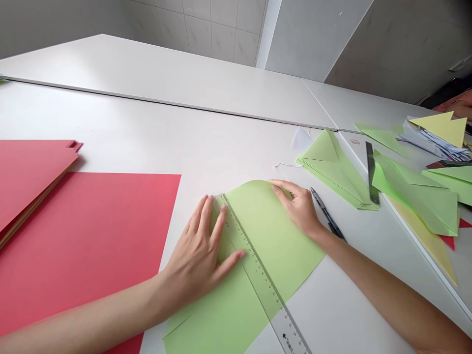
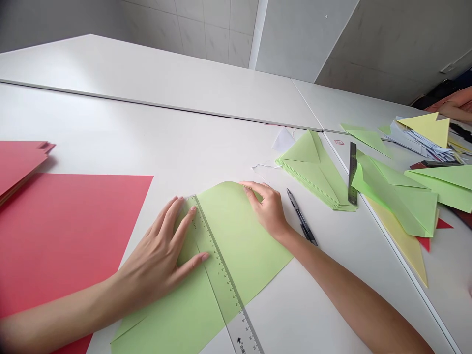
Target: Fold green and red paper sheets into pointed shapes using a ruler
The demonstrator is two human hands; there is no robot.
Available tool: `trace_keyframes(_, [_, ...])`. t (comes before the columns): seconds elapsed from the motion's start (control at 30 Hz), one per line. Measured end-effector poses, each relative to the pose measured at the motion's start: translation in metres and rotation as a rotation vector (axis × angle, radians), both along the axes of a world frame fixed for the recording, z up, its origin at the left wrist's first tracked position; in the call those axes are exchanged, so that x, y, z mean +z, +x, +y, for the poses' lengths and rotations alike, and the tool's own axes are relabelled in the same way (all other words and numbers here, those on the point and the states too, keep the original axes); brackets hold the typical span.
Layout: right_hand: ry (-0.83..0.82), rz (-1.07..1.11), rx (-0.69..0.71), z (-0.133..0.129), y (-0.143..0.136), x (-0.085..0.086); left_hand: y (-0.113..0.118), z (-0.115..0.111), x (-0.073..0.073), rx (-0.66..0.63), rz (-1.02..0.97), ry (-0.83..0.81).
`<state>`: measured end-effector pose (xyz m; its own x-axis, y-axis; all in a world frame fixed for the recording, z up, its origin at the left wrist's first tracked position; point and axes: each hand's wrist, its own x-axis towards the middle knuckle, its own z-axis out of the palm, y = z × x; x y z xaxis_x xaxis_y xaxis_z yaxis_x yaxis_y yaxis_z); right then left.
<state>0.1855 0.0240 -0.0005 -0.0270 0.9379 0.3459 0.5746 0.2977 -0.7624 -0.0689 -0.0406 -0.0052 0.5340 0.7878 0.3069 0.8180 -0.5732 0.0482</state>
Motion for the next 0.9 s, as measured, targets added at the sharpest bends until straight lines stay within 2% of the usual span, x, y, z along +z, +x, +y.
trace_keyframes(0.9, [0.022, 0.015, 0.017, 0.0028, -0.0007, -0.0015, 0.0001, 0.0023, -0.0009, 0.017, 0.018, 0.015])
